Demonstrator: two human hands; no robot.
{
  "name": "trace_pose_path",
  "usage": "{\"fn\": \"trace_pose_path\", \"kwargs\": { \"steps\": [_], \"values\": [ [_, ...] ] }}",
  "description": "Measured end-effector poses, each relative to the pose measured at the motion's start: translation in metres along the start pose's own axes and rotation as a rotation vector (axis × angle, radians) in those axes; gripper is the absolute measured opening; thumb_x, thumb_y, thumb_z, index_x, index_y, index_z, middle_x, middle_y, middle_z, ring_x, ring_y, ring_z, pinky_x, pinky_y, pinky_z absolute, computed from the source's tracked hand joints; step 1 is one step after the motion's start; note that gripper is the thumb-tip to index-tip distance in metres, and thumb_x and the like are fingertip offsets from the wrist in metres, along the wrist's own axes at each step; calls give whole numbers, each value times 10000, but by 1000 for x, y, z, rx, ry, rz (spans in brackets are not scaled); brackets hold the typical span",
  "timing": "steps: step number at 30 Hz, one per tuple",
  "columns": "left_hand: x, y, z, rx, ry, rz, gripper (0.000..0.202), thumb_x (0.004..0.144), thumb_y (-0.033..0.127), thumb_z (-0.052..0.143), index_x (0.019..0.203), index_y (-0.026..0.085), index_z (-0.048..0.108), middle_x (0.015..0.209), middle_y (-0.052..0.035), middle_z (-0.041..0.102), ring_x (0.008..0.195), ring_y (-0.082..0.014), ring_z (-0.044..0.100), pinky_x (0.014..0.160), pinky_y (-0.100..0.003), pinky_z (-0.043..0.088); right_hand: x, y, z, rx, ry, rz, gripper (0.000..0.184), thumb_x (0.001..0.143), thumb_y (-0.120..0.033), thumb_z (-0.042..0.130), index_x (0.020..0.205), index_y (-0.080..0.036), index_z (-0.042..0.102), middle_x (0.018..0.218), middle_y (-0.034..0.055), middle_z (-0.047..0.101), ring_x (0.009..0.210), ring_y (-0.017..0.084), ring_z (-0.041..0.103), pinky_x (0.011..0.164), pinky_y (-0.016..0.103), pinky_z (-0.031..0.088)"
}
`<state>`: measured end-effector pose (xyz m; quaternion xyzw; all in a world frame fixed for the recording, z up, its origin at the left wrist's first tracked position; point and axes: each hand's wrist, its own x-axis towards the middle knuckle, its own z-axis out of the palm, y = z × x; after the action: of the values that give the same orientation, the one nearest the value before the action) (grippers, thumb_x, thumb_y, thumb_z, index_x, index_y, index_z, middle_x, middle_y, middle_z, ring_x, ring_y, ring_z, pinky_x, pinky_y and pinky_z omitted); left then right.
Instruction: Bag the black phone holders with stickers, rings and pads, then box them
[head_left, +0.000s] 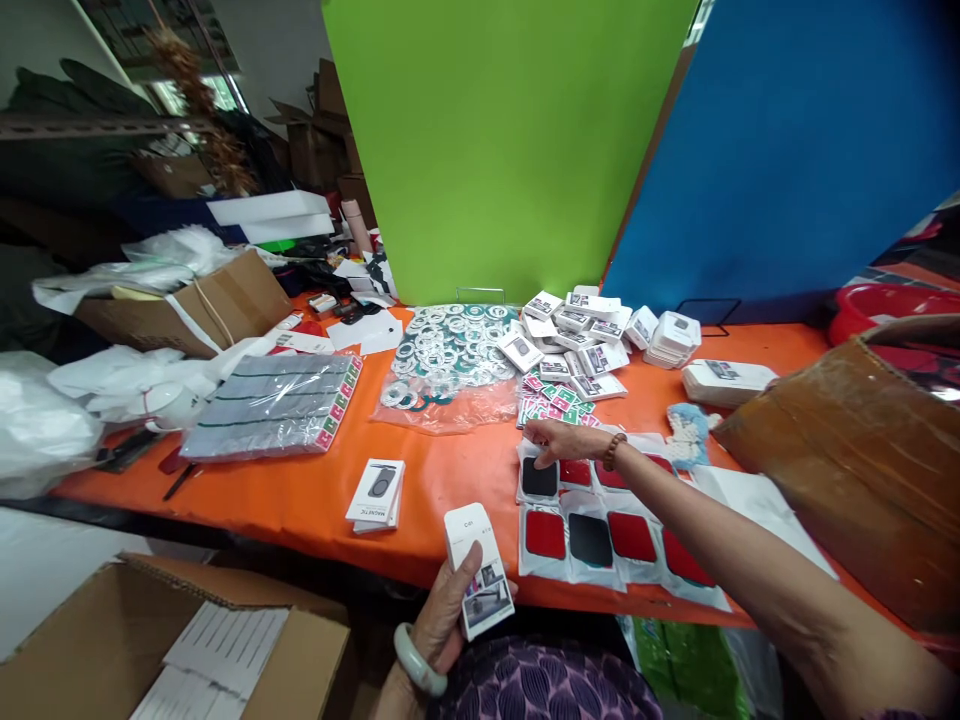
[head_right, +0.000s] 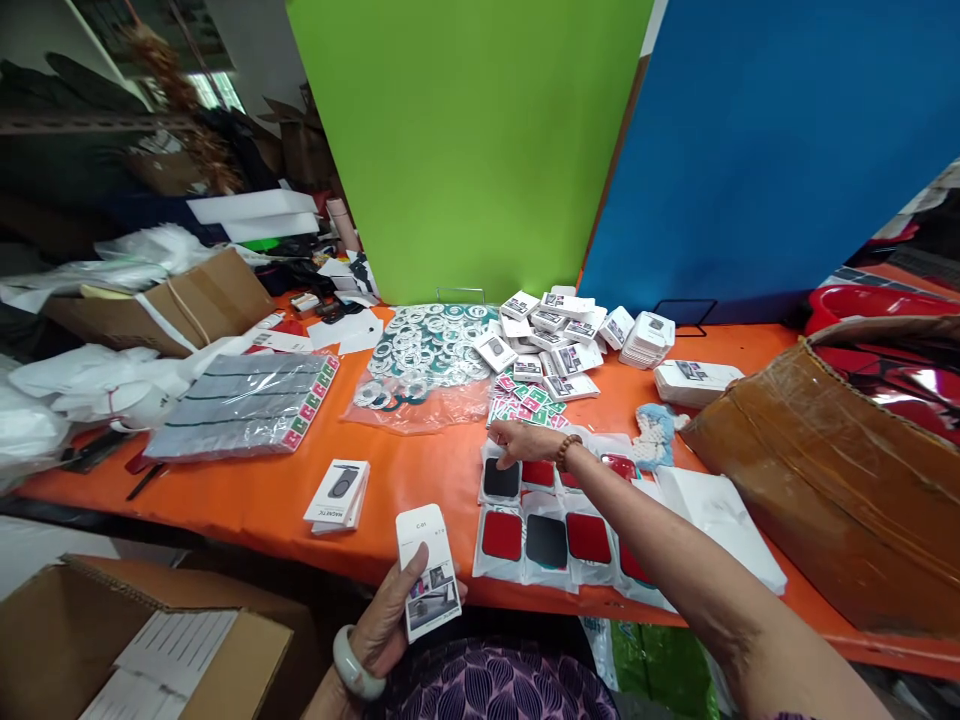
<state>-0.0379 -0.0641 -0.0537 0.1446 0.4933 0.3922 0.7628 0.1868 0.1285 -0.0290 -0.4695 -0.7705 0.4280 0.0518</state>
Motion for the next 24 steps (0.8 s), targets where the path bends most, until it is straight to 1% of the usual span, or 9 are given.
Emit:
{"fn": "trace_pose_path", "kwargs": {
  "steps": [4,7,9,11,14,18,19,21,24],
  "values": [
    [0,-1,3,-11,-57,-12,527,613,539,777,886,141,565,719,-85,715,680,-231,696,662,-321,518,-14,-8,-1,160,89,-95,245,704,-269,623,863,-196,451,777,-24,483,689,124,446,625,252,366],
    [0,-5,6,-12,-143,-34,510,611,520,785,869,132,577,728,-85,703,684,-225,692,651,-309,505,-34,-28,-3,434,161,-217,264,743,-330,639,883,-208,452,754,-38,473,684,116,456,640,257,387],
    [1,-8,7,14,-208,-42,520,610,523,783,877,121,588,761,-99,701,678,-222,688,634,-303,496,-50,-45,-4,542,193,-284,275,730,-318,682,889,-207,487,776,-34,491,705,115,471,659,258,400],
    [2,-11,10,47,-278,-49,560,591,534,789,905,116,589,800,-112,699,664,-221,683,600,-294,482,-65,-63,-3,503,181,-318,230,746,-298,678,880,-201,517,789,-27,507,723,116,480,666,256,406],
    [2,-15,16,78,-385,-65,641,541,552,808,959,123,579,832,-112,691,642,-216,674,572,-285,465,-82,-82,2,325,133,-338,159,782,-257,633,897,-196,542,802,-12,544,727,124,493,649,253,403],
    [0,-22,22,118,-488,-53,707,484,534,844,1003,132,581,837,-96,685,694,-213,667,588,-265,439,-91,-90,5,140,203,-308,143,788,-204,592,924,-202,547,793,-11,575,699,124,498,620,245,384],
    [-1,-23,23,130,-483,-41,717,478,535,847,1010,135,581,826,-90,684,716,-210,664,593,-258,430,-92,-89,5,133,232,-296,134,790,-207,589,916,-203,545,774,-15,567,693,124,493,619,246,381],
    [-2,-26,23,130,-421,-27,692,525,589,802,999,137,582,790,-78,678,743,-200,655,618,-259,424,-92,-84,6,171,272,-277,121,794,-229,595,900,-202,543,751,-21,546,695,125,484,629,253,386],
    [-4,-26,22,80,-273,-54,625,630,679,674,947,150,571,714,-50,656,697,-173,632,666,-286,437,-94,-71,13,384,268,-282,193,778,-270,636,930,-194,544,802,-12,539,747,130,495,681,271,421]
  ]
}}
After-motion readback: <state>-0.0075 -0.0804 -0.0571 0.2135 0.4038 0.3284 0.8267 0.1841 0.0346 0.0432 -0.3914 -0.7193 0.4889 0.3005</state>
